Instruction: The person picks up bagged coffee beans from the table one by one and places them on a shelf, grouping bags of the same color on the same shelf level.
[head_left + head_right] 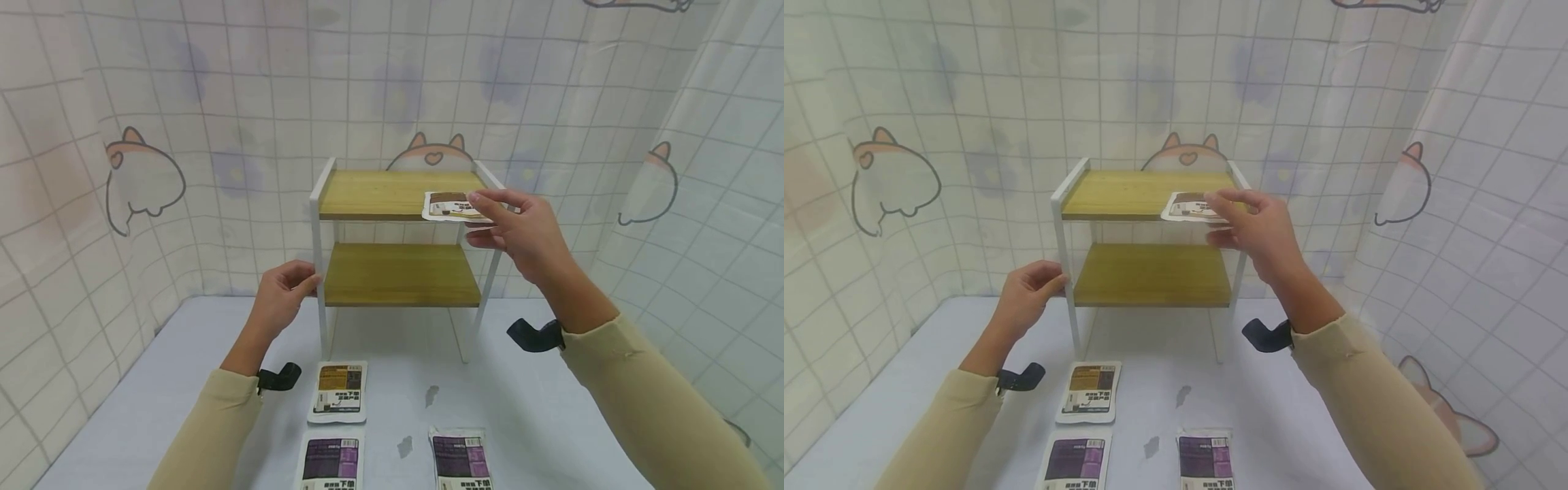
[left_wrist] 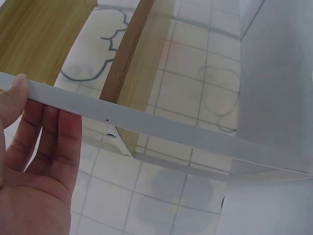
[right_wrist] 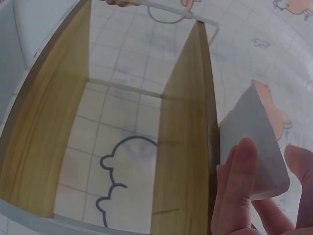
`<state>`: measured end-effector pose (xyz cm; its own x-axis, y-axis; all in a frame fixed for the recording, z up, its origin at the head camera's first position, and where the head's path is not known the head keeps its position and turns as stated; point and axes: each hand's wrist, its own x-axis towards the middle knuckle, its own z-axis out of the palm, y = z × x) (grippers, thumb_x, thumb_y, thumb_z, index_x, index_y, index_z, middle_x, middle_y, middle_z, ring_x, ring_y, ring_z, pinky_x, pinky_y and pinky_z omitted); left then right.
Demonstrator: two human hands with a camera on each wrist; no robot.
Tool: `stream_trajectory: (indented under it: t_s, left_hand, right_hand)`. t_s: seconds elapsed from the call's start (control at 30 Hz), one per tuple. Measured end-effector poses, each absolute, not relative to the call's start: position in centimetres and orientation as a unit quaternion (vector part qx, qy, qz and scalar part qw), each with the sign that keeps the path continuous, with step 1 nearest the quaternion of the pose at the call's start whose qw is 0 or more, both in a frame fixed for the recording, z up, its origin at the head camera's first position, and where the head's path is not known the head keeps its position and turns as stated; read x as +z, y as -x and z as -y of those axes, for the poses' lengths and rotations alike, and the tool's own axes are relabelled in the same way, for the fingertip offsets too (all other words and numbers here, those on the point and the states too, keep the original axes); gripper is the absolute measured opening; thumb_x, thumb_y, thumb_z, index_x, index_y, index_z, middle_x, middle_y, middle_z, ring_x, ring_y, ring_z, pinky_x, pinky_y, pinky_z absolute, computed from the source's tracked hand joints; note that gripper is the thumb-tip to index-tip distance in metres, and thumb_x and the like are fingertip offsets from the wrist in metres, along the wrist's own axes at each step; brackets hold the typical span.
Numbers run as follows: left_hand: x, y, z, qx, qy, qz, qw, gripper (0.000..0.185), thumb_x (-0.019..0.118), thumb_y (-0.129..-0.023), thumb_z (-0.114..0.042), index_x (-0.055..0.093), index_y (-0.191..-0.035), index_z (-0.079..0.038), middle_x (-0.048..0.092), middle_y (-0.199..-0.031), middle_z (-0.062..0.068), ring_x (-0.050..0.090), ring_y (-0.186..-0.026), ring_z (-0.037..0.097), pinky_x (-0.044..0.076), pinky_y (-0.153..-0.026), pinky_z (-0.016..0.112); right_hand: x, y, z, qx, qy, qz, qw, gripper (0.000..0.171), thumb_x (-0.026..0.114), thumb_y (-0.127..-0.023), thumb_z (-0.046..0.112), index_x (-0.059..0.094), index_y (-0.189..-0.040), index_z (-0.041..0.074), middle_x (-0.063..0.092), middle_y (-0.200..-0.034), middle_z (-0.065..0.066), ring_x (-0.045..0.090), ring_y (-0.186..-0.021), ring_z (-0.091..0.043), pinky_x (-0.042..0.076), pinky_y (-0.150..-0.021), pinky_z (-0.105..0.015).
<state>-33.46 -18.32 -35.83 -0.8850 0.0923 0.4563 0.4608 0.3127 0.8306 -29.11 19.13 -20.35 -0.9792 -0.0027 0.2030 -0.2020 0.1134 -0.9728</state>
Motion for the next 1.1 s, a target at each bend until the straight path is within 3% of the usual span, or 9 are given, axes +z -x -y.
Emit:
stream_trajectory:
  t_s: [0.17, 0.47, 0.9, 1.1]
  left_hand:
    - [-35.8, 33.4, 18.3, -0.557, 0.168, 0.796, 0.165, 0.021, 0.069, -0.099, -0.023, 0.072, -0.112, -0.007, 0.073, -0.107, 0.015, 0.071, -0.088, 0.014, 0.062, -0.083, 0.032]
    - [-35.7, 33.3, 18.3, -0.557, 0.167, 0.797, 0.162, 0.021, 0.069, -0.100, -0.023, 0.072, -0.113, -0.007, 0.073, -0.108, 0.015, 0.071, -0.089, 0.014, 0.060, -0.082, 0.024]
    - [-35.8, 33.4, 18.3, -0.552, 0.166, 0.801, 0.161, 0.025, 0.068, -0.100, -0.024, 0.072, -0.115, -0.005, 0.073, -0.109, 0.014, 0.071, -0.089, 0.015, 0.062, -0.087, 0.035]
    - [-35.8, 33.4, 18.3, -0.554, 0.162, 0.801, 0.158, 0.023, 0.069, -0.100, -0.025, 0.072, -0.114, -0.007, 0.073, -0.109, 0.013, 0.071, -0.090, 0.016, 0.061, -0.085, 0.029]
  right_hand:
    - [-20.8, 28.8, -18.9, 0.679, -0.094, 0.725, 0.067, 0.061, 0.083, -0.085, 0.039, 0.065, -0.135, 0.009, 0.073, -0.113, -0.007, 0.076, -0.090, -0.018, 0.063, -0.078, -0.028]
    - [-21.4, 28.7, -18.6, 0.679, -0.114, 0.722, 0.072, 0.062, 0.083, -0.087, 0.026, 0.060, -0.142, 0.009, 0.074, -0.104, -0.006, 0.077, -0.077, -0.020, 0.063, -0.077, -0.028]
    - [-21.8, 29.1, -18.7, 0.661, -0.110, 0.738, 0.079, 0.062, 0.081, -0.088, 0.028, 0.059, -0.144, 0.012, 0.068, -0.114, -0.008, 0.077, -0.078, -0.019, 0.063, -0.079, -0.026]
    - [-21.9, 29.3, -18.8, 0.660, -0.111, 0.739, 0.076, 0.063, 0.081, -0.089, 0.027, 0.058, -0.145, 0.012, 0.068, -0.113, -0.007, 0.077, -0.078, -0.018, 0.063, -0.079, -0.026]
